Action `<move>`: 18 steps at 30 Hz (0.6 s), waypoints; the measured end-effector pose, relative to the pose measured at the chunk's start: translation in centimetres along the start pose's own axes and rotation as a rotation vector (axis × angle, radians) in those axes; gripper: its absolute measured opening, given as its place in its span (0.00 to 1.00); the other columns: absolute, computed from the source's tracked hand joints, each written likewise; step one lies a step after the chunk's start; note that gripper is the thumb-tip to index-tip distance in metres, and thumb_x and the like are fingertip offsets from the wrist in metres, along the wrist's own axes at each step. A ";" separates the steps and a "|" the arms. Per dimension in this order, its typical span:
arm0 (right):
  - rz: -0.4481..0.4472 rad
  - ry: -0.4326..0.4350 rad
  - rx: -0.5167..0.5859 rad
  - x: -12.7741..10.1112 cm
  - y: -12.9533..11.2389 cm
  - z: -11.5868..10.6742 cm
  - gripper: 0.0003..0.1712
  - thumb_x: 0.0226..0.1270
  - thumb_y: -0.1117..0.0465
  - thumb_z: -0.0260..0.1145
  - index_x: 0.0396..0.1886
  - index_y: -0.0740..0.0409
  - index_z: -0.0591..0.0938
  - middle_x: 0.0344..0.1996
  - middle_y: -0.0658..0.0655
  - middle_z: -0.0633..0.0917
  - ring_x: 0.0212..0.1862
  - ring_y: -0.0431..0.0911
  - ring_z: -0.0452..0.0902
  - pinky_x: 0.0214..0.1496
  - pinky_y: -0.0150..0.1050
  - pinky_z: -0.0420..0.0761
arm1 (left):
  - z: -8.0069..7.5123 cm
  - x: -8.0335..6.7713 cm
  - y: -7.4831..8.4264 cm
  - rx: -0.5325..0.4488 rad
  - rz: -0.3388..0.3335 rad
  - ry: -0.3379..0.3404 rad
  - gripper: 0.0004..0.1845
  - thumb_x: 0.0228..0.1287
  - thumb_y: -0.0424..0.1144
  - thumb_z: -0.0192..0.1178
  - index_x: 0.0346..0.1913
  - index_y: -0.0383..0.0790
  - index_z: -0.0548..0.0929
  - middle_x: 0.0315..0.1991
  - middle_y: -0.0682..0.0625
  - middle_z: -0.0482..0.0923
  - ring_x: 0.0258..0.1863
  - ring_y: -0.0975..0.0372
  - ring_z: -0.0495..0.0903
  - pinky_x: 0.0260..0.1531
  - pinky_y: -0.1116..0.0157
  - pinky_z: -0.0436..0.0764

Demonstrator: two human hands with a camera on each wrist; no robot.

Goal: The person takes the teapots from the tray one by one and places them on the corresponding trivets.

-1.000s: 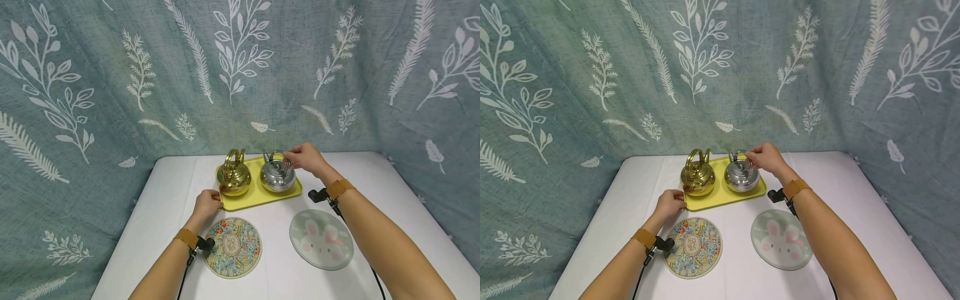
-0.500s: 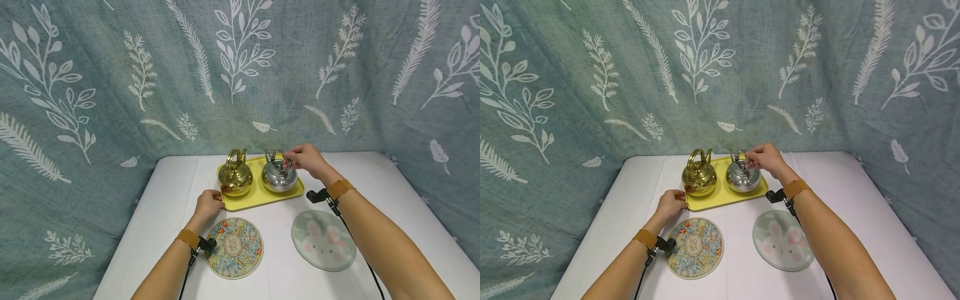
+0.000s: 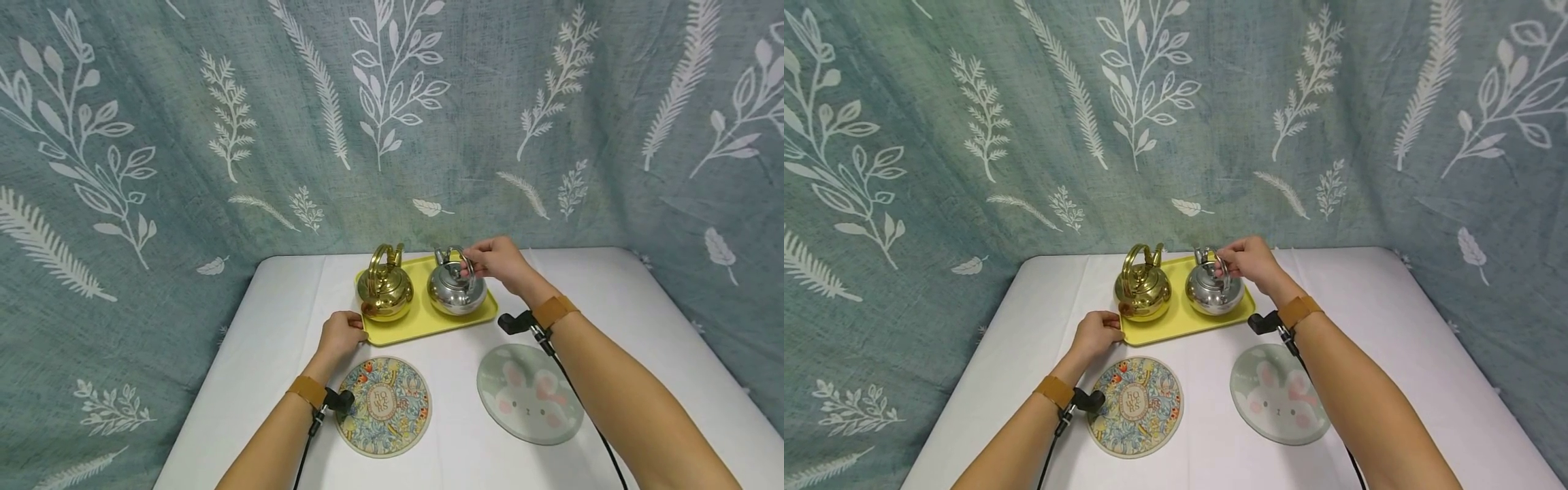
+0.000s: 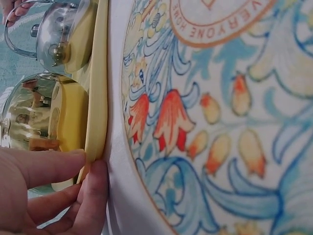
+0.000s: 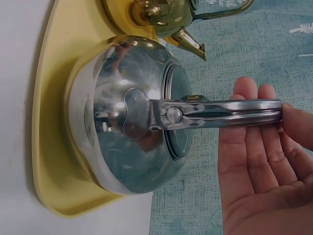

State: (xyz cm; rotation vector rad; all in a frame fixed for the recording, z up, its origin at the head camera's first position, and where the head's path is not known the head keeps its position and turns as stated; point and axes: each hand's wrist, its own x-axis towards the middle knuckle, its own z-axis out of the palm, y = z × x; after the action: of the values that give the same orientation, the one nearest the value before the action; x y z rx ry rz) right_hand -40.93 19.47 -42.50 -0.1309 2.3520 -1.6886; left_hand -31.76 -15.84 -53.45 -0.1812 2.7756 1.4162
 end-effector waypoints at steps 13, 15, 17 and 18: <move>0.011 0.010 0.001 0.0 0.0 0.3 0.22 0.86 0.58 0.64 0.65 0.73 0.83 0.46 0.65 0.90 0.41 0.45 0.88 0.54 0.47 0.88 | 0.0 -0.3 0.3 -0.001 -0.001 0.001 0.21 0.61 0.24 0.73 0.57 0.23 0.86 0.39 0.45 0.85 0.37 0.57 0.81 0.39 0.61 0.84; 0.016 0.012 -0.009 0.0 0.0 0.3 0.23 0.86 0.58 0.64 0.66 0.73 0.83 0.46 0.63 0.90 0.42 0.45 0.87 0.54 0.47 0.88 | 0.0 -0.3 0.3 -0.006 0.000 -0.003 0.21 0.60 0.24 0.73 0.57 0.23 0.86 0.39 0.45 0.85 0.37 0.57 0.81 0.37 0.62 0.84; 0.023 0.014 -0.015 0.0 -0.1 0.3 0.23 0.86 0.57 0.64 0.66 0.72 0.83 0.46 0.63 0.90 0.42 0.45 0.87 0.54 0.46 0.88 | 0.0 -0.3 0.2 -0.005 0.003 -0.004 0.20 0.60 0.24 0.73 0.57 0.23 0.86 0.39 0.45 0.84 0.37 0.57 0.81 0.37 0.63 0.84; 0.024 0.012 -0.017 0.0 -0.2 0.3 0.23 0.86 0.57 0.64 0.66 0.72 0.83 0.47 0.63 0.90 0.43 0.45 0.87 0.54 0.46 0.87 | 0.0 -0.3 0.2 -0.006 0.003 -0.005 0.20 0.60 0.24 0.73 0.57 0.23 0.86 0.39 0.45 0.84 0.37 0.57 0.81 0.37 0.63 0.83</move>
State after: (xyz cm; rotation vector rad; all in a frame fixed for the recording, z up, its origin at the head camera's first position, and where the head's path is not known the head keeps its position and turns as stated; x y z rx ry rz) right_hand -40.88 19.19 -42.42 -0.0950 2.3679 -1.6629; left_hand -31.51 -15.66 -53.24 -0.1735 2.7694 1.4230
